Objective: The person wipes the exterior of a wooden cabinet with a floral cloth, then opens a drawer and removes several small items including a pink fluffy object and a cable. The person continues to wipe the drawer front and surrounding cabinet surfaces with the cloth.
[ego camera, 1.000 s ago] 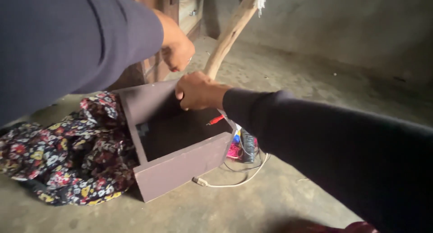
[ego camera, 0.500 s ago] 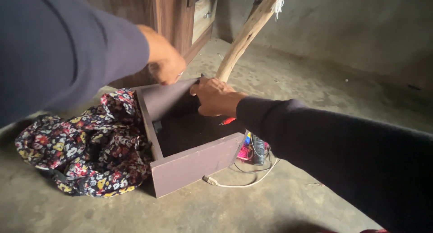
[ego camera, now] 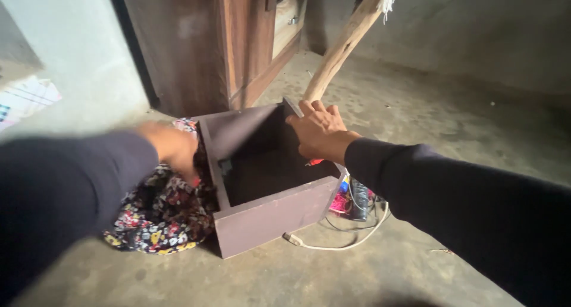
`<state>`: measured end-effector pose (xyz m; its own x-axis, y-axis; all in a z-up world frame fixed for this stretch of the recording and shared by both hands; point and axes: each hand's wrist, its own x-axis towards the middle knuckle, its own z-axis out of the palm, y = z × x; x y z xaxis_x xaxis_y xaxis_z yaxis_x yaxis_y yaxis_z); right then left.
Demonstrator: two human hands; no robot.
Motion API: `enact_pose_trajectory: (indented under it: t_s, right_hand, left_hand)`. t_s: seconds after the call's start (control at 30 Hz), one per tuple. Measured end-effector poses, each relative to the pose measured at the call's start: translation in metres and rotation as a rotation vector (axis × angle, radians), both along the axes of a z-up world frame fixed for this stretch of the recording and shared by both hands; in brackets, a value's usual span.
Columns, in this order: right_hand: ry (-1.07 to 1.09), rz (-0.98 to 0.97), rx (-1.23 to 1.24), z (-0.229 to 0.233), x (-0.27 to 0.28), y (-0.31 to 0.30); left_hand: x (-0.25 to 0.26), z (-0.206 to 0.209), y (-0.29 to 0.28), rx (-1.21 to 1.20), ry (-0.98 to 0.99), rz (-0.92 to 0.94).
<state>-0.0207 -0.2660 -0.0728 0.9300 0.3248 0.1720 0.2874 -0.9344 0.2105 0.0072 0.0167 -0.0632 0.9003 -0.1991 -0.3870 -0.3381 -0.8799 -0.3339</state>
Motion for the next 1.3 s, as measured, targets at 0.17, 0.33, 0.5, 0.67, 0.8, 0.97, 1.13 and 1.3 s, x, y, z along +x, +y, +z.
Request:
enact_pose_trajectory:
  t_s: [0.17,0.33,0.5,0.67,0.8,0.97,1.13,1.3]
  right_hand:
    - [0.07,-0.067,-0.075,0.002,-0.008,-0.001]
    - [0.04,-0.055,-0.045,-0.014,0.004,-0.008]
    - [0.071,-0.224,-0.04,-0.014,-0.005,-0.003]
    - [0.189,-0.339,0.232,-0.039,0.016,-0.013]
    - [0.01,-0.139,0.338,-0.065,0.038,-0.032]
    - [-0.119,-0.009,0.35,-0.042,0.054,-0.027]
    - [-0.204,0.125,0.453,-0.011,0.084,-0.016]
    - [-0.541,0.54,0.271,0.01,0.082,0.0]
  left_hand:
    - [0.02,-0.159,0.044,-0.164,0.036,-0.035]
    - [0.01,-0.213,0.063,-0.524,-0.172,-0.001]
    - [0.057,-0.214,0.059,-0.872,-0.534,0.367]
    - [0.013,-0.063,-0.006,-1.306,-0.734,0.369]
    - [0.002,-0.025,-0.042,-1.488,-0.824,0.15]
    - [0.034,0.004,-0.088,-1.612,-0.924,-0.083]
    - [0.04,0.05,-0.117,-1.703,-0.97,-0.298]
    - [0.051,0.039,-0.117,-1.446,-1.051,-0.369]
